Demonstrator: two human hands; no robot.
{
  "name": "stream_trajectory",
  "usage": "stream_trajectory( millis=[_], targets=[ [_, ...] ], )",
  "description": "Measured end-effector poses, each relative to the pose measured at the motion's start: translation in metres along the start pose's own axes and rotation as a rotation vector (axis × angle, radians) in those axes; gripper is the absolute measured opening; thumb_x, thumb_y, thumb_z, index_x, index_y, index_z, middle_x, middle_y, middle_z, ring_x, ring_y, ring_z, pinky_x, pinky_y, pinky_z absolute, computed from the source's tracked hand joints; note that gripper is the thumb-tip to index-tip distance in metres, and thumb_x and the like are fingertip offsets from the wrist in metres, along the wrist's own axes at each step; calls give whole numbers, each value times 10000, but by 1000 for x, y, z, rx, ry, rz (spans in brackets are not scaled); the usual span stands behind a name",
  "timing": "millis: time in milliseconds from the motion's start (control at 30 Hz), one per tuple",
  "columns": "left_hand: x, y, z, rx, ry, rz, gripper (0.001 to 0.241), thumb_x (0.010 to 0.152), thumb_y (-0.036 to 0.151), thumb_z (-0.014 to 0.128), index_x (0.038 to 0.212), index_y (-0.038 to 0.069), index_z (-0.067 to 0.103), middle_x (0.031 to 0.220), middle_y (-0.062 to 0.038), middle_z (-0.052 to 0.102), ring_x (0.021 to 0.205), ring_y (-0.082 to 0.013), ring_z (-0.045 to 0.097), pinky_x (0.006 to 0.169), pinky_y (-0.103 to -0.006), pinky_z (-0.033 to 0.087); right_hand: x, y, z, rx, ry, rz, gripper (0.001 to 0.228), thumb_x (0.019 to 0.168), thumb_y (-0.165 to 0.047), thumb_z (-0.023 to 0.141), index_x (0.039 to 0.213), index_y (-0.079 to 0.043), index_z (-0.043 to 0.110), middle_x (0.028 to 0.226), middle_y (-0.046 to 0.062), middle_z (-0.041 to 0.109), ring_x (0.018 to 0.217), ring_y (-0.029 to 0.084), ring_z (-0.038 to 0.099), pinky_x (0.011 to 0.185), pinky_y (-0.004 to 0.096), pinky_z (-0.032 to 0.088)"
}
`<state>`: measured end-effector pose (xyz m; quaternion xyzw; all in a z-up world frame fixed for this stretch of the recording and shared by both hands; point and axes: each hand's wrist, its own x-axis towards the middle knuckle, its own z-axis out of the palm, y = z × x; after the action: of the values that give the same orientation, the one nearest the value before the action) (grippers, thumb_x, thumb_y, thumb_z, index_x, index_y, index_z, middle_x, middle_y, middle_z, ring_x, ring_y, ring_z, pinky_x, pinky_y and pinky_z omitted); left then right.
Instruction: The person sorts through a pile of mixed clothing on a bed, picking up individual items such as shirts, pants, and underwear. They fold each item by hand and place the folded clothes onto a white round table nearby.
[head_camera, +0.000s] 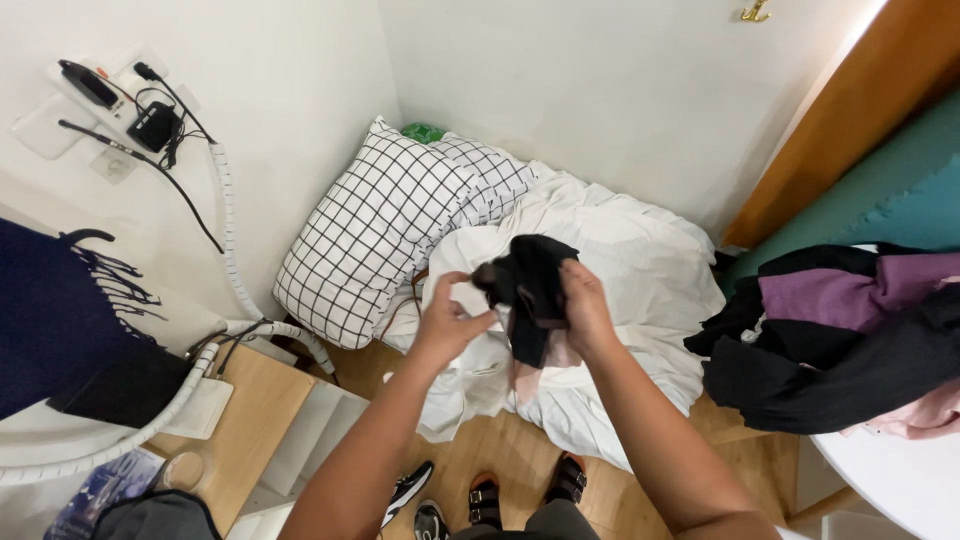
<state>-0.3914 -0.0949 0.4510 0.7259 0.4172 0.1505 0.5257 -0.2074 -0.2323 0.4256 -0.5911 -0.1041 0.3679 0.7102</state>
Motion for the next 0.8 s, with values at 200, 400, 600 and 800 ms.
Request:
stream_trajectory(
  millis=[200,400,600,800],
  targets=[
    [18,-35,27,-379,-376,255,728,745,156,893,1361,30,527,1213,-82,690,1114,-156,643,941,-303,521,-4,29,17,56,-339,-191,160,1125,-146,557,1164,-42,672,1027,11,681,894,84,608,780,264,512],
    [53,-83,23,-525,-258,49,450,862,114,718,1292,-20,701,1224,-130,722,1058,-193,653,893,-318,517,-9,-22,-3,311,19,8,323,1054,-287,369,1142,-107,622,1027,63,741,886,193,724,789,346,618],
    [47,-45,32,-933,137,-219,380,912,143,694,1267,18,642,1216,-110,676,1036,-199,620,827,-347,507,-42,-41,-9,258,32,-27,235,987,-268,439,1060,-145,625,934,56,698,756,219,705,623,419,598],
    [57,-20,48,-850,216,79,259,988,174,659,1122,-39,720,1035,-63,728,885,-145,649,750,-290,510,-4,29,-102,-662,-240,-76,162,889,-159,672,824,-10,679,762,42,688,737,116,629,657,234,500]
  ],
)
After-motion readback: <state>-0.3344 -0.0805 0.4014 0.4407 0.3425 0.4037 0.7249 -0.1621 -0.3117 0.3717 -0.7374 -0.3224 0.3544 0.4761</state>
